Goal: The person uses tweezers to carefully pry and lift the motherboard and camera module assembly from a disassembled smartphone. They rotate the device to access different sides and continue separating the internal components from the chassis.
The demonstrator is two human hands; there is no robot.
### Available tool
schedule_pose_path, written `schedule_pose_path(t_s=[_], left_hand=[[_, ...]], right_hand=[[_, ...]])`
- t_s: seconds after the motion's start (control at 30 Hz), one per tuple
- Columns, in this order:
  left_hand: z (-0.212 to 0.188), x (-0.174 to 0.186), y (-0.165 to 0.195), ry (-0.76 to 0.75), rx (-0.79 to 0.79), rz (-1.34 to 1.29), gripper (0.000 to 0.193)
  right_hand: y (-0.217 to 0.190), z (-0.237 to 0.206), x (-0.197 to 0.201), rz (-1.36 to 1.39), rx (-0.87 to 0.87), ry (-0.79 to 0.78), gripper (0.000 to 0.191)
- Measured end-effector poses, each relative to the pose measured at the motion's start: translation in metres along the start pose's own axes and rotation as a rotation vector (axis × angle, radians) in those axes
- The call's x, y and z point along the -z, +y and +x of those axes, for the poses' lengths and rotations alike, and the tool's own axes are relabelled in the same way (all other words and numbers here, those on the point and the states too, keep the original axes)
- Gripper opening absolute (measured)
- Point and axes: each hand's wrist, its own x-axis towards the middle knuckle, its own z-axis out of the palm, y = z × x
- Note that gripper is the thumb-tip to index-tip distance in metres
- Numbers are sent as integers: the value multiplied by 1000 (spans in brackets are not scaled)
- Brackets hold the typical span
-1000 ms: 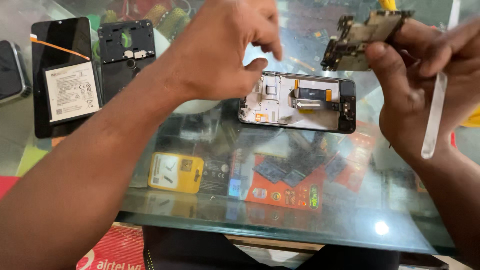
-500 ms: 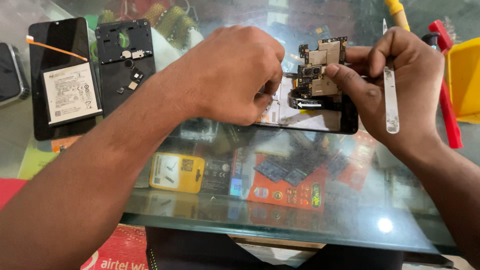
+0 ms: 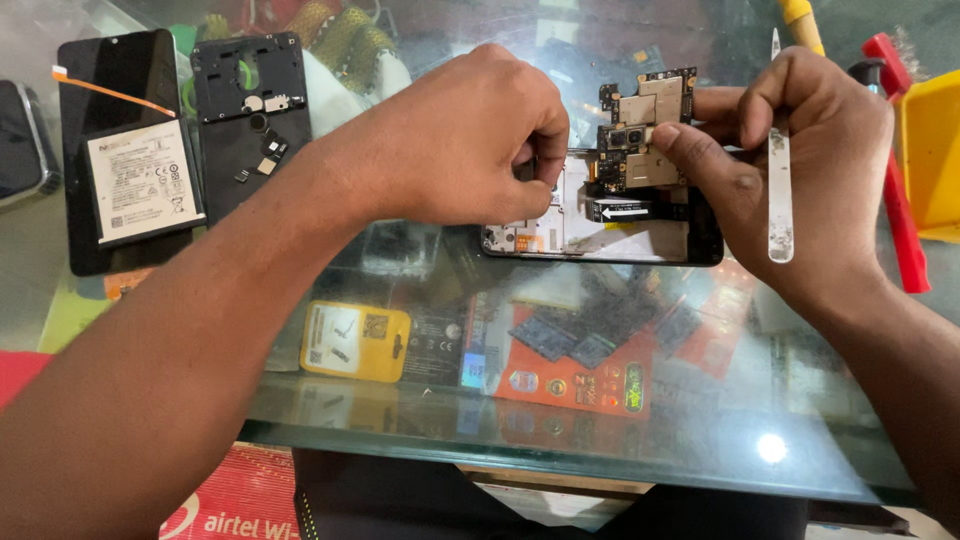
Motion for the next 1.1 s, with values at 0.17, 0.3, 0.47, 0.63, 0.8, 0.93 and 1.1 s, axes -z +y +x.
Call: schedule_pose_path(t_s=[0.17, 0.3, 0.47, 0.63, 0.8, 0.93, 1.1], left_hand=[[0, 0, 11, 17, -49, 42, 15], [1, -4, 22, -53, 103, 109, 11], [-2, -9, 22, 88, 41, 171, 15], [-5, -6, 7, 172, -62, 252, 13], [-6, -6, -2, 95, -144, 130, 14], [-6, -4, -4, 101, -168, 170, 11], [-8, 1, -5, 105, -139, 185, 10]], right_hand=[[-2, 0, 0, -15, 2, -3, 39], [-3, 0, -1, -100, 20, 22, 42], [-2, -3, 0, -146, 35, 24, 43], [-2, -3, 1, -139, 111, 0, 43], [-12, -2, 7, -259, 28, -83, 41], [-19, -3, 7, -575, 270, -120, 58], [-17, -1, 1, -565, 484, -175, 66]])
